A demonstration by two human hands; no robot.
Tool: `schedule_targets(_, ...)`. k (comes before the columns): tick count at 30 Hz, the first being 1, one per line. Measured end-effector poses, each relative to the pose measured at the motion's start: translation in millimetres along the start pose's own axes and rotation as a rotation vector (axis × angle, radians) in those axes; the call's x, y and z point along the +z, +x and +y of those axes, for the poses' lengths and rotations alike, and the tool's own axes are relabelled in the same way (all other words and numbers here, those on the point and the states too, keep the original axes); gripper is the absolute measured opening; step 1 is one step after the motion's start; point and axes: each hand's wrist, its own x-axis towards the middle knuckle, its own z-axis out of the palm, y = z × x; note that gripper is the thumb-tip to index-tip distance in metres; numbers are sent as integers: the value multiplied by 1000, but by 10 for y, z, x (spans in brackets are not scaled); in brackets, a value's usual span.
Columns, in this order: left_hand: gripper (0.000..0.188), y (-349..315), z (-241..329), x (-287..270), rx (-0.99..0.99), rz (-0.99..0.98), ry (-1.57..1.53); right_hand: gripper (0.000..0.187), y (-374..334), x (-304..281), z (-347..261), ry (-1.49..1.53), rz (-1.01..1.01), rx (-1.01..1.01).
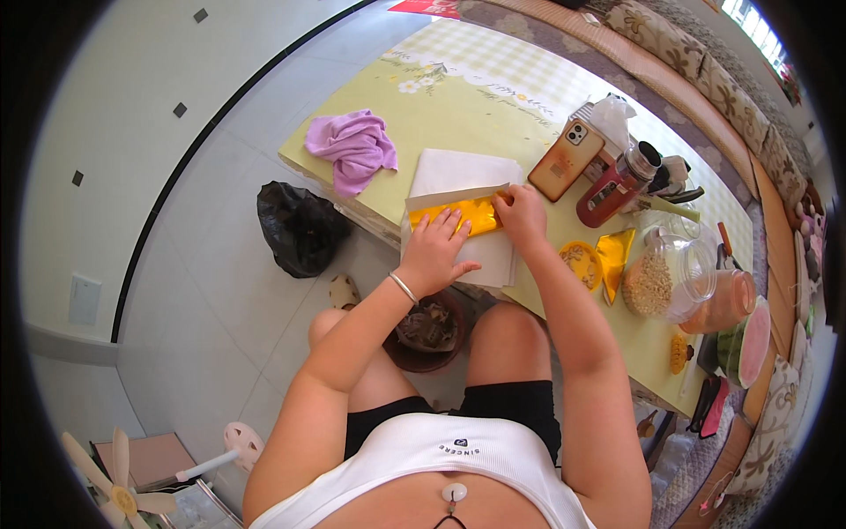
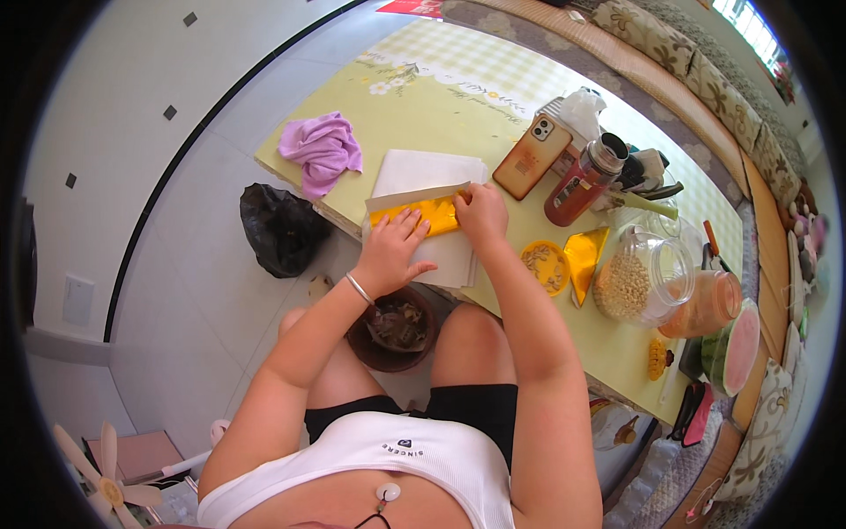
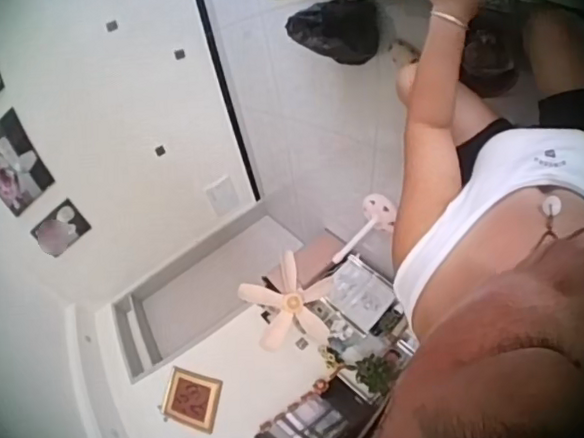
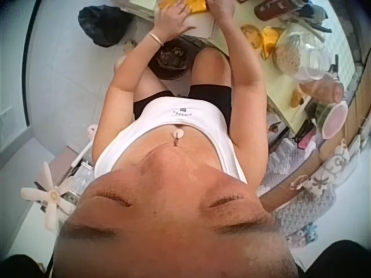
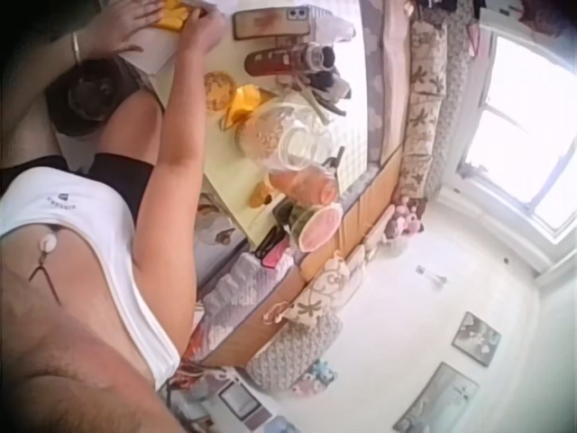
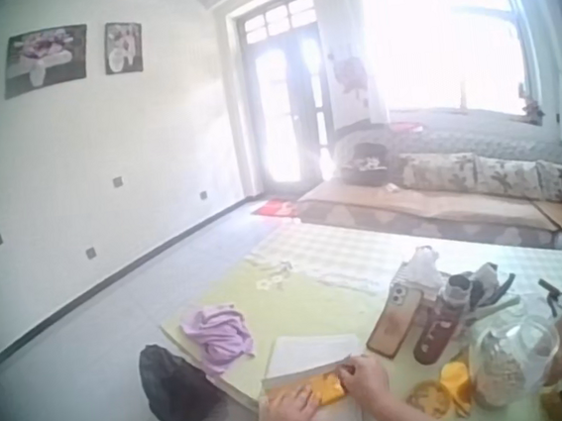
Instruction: The person sits on the floor and shells small nuts by hand, placing the kernels into a yellow bowl and the shells into a bucket. After shelling, the person wipes their hands with a purple cloth and folds a yellow foil packet.
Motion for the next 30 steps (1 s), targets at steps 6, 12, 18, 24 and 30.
schedule_targets(6,72,-47,105,49,-53,5,48,21,-3,14,12,15,41,-3)
schedule_targets(12,72,-58,128,72,-46,-10,45,25,-36,-27,-44,-212,116,-117)
schedule_targets(18,79,-114,68,111,-60,-123,45,63,-536,79,-388,-114,-340,-575)
schedule_targets(24,85,-338,-79,-10,-92,-133,-14,86,-528,-118,0,-342,-380,-426)
schedule_targets(30,60,-441,-349,-121,9,2,207,86,-528,-163,25,-361,-417,-393)
